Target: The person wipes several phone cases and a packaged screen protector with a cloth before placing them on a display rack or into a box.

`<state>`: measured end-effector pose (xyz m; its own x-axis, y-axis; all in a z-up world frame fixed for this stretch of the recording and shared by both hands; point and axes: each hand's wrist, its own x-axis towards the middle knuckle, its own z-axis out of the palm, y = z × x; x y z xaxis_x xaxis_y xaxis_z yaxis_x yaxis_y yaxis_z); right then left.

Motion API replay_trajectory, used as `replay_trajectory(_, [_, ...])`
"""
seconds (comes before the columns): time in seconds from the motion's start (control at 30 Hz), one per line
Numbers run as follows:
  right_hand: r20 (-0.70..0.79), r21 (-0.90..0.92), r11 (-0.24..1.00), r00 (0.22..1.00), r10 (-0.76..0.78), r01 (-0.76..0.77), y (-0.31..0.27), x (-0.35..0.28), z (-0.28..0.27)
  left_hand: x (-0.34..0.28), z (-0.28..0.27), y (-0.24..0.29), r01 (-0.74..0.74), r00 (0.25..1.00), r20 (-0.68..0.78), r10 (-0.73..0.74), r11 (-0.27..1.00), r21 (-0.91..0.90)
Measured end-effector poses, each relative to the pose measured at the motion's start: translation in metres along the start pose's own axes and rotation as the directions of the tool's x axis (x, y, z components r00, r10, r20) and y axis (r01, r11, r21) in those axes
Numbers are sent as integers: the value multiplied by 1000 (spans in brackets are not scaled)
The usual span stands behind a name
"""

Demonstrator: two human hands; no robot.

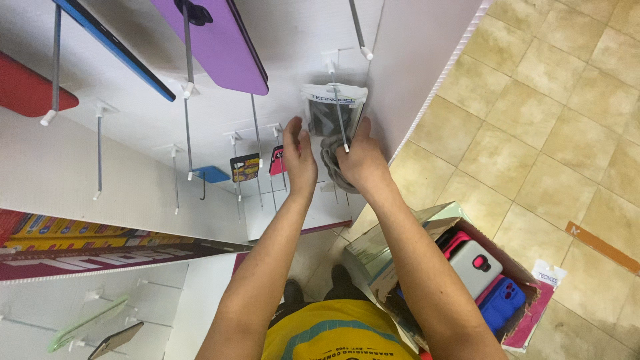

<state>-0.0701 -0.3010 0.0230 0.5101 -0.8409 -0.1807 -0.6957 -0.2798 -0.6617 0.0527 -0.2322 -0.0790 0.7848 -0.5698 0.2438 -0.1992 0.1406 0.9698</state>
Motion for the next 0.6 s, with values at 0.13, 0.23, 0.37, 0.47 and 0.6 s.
replay_trajectory(0.13, [122, -137, 991, 992, 29, -12, 15, -39, -17, -56, -19, 30, -48, 998, -45, 53, 993, 109])
replay_trajectory(0.23, [234, -146, 989, 971, 49, -14, 22, -81, -37, -94, -26, 49, -68, 998, -8, 69, 992, 105])
replay_trajectory(0.37, [228, -12, 996, 970, 84, -84, 52, -138, -71, -142, -15, 73, -39, 987, 156, 33, 999, 31])
replay_trajectory(0.47, [107, 89, 984, 984, 143, -153, 75, -181, -106, -170, 0, 89, 9, 938, 346, -12, 1000, 9])
replay_trajectory(0.6, [-92, 197, 951, 962, 259, -237, 122, -237, -147, -200, 31, 125, -29, 840, 542, 24, 1000, 0])
